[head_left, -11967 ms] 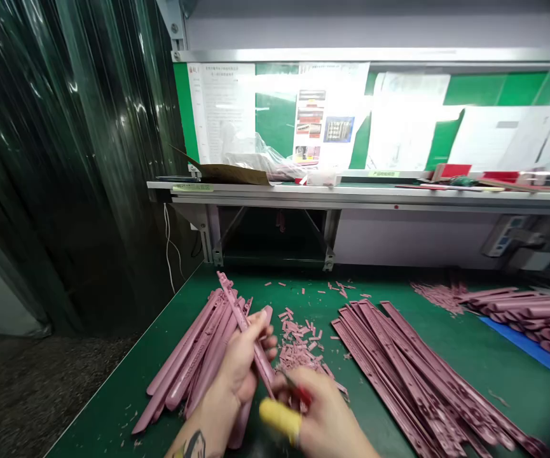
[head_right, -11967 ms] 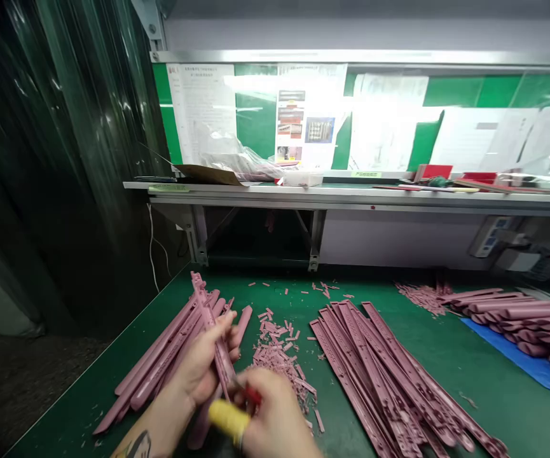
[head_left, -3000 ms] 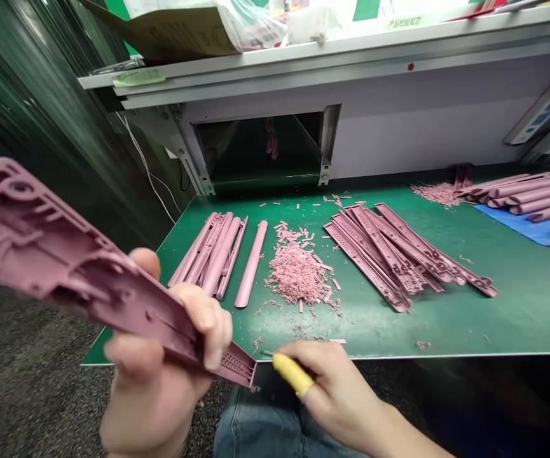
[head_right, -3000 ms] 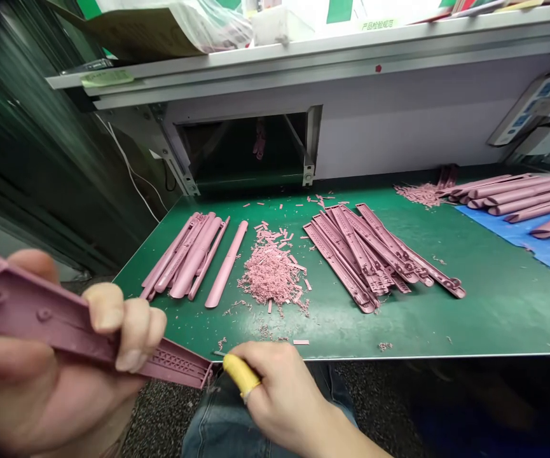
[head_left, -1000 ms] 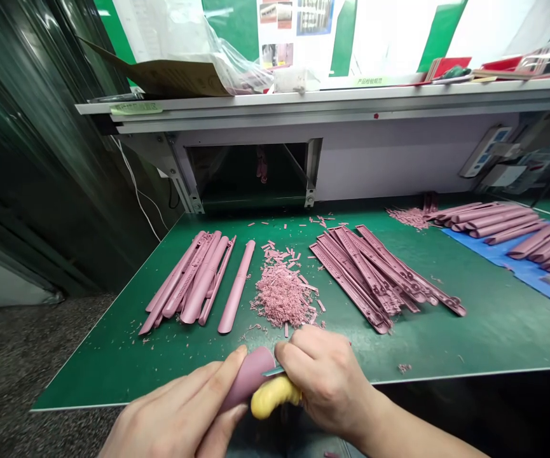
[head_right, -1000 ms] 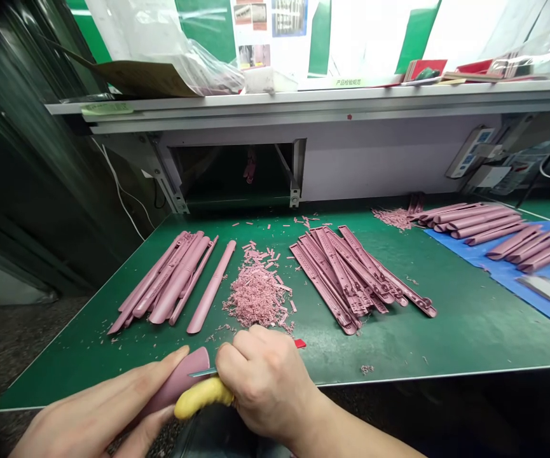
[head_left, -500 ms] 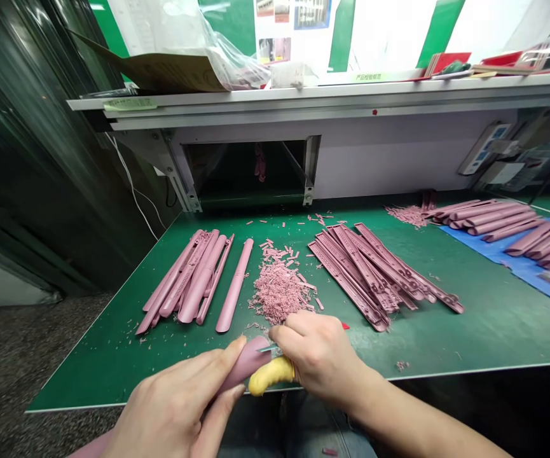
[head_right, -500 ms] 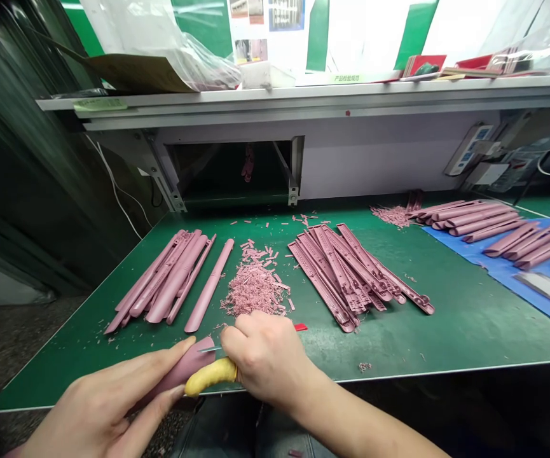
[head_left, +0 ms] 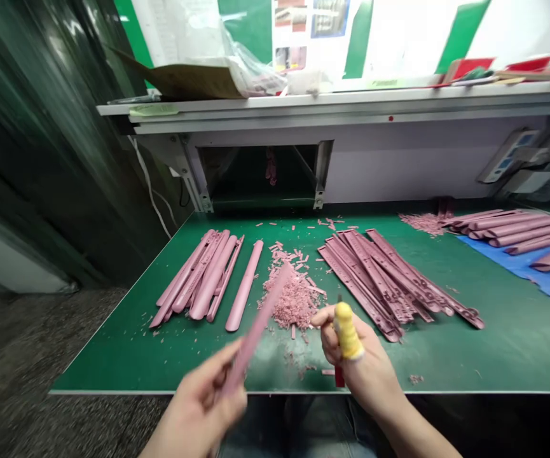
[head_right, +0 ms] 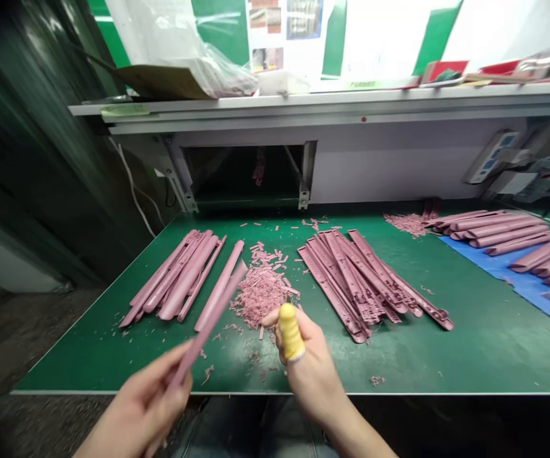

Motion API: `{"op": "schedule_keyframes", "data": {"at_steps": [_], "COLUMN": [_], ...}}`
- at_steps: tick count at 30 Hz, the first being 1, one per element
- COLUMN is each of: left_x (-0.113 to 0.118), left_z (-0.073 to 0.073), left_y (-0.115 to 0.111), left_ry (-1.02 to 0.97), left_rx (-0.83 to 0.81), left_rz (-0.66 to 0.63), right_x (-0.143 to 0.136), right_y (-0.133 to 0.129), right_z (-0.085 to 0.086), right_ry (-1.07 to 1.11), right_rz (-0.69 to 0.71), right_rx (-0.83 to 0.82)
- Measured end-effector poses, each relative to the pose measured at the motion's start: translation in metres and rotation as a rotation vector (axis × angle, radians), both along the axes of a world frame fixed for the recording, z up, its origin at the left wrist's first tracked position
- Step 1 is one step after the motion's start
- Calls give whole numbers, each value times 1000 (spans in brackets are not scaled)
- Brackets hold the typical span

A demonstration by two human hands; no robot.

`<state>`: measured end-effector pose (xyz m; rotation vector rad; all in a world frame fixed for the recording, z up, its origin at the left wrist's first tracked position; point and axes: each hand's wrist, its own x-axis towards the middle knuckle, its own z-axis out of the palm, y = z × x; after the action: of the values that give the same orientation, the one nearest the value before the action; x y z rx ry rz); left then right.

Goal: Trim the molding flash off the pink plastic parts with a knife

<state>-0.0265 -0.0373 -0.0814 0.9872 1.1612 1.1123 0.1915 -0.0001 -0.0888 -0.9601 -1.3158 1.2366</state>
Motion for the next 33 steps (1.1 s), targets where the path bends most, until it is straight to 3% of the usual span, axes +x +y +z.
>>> {"op": "schedule_keyframes", "data": {"at_steps": [1, 5, 8, 11, 16, 18, 22, 27, 30, 33], "left_x": [5, 20, 29, 35, 35, 32, 30, 35, 36, 31], "left_z": [2, 6, 3, 0, 2, 4, 9, 14, 16, 15], "left_y": [9, 48, 58, 55, 54, 57, 58, 54, 54, 57], "left_ry": [-139, -286, -327, -355, -474, -563, -784, -962, -983, -935], "left_rx": [-110, -146, -137, -132, -191, -245, -296, -302, -295, -268], "left_rz": [97, 237, 279, 300, 320, 283, 152, 63, 53, 94], "right_x": [-5, -41, -59, -61, -52, -49, -50, -56, -58, -54], "right_y": [-5, -28, -31, -25, -29, -32, -28, -27, -43, -67], "right_z": [-2, -14, -22, -25, -24, -25, -25, -25, -36, -54], "right_ry": [-116, -572, -808, -903, -893, -830, -784, -788, -715, -525], "right_rz": [37, 220, 128, 62, 176, 198, 108, 136, 214, 271], "right_rx": [118, 581, 667, 747, 943, 941, 691, 785, 862, 641]}}
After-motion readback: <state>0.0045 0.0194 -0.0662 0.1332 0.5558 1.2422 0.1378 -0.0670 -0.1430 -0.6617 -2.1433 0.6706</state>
